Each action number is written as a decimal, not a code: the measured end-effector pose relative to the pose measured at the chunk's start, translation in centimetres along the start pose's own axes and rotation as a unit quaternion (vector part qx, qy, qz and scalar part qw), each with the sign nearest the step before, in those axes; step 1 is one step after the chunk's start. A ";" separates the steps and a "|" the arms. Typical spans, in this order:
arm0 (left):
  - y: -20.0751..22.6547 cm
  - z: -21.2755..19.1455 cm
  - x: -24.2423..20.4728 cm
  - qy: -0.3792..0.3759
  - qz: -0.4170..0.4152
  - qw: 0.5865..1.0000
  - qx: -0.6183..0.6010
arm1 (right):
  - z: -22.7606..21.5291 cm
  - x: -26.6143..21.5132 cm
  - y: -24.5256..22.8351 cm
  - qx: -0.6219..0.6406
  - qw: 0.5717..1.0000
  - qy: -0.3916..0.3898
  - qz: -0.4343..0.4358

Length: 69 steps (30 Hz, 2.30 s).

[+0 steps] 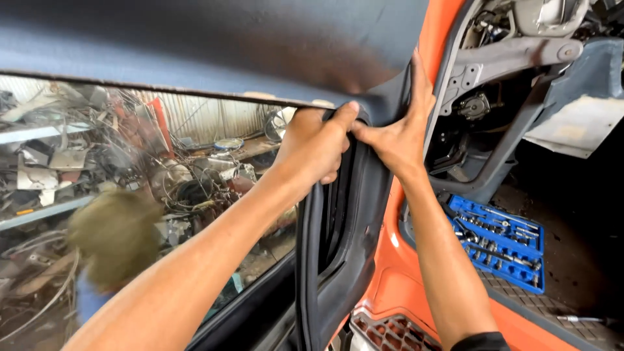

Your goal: Install a rubber weatherstrip seal around a truck cab window frame.

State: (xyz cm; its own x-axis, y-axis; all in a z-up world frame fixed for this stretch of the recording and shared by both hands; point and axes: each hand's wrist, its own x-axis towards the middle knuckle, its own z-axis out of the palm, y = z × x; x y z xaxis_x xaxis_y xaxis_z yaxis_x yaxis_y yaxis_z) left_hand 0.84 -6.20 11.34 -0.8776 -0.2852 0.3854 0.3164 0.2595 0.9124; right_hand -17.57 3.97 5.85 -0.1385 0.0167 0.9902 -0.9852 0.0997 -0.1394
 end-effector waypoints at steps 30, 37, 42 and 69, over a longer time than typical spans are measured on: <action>0.9 0.1 -4.0 0.188 0.149 0.948 0.208 | -0.3 4.4 -4.4 0.019 0.983 0.007 -0.184; 1.8 -0.7 -4.7 0.123 0.084 0.966 0.209 | -0.4 4.1 -4.2 0.043 0.981 0.019 -0.186; 3.1 -1.4 -7.3 0.152 0.011 0.956 0.250 | -0.5 4.2 -5.1 0.054 0.979 0.015 -0.194; 2.7 -1.3 -11.4 0.344 0.129 0.885 0.285 | 5.0 3.7 -3.5 0.058 0.970 0.121 -0.205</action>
State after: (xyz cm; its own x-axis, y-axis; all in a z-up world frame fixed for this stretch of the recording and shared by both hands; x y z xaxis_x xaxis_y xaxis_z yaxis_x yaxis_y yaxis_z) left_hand 12.21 -3.46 9.61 -0.3137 -0.5920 0.7424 0.0691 0.7655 0.6397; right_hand -15.13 -1.28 9.97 0.2807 0.2342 0.9308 -0.9592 0.0348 0.2805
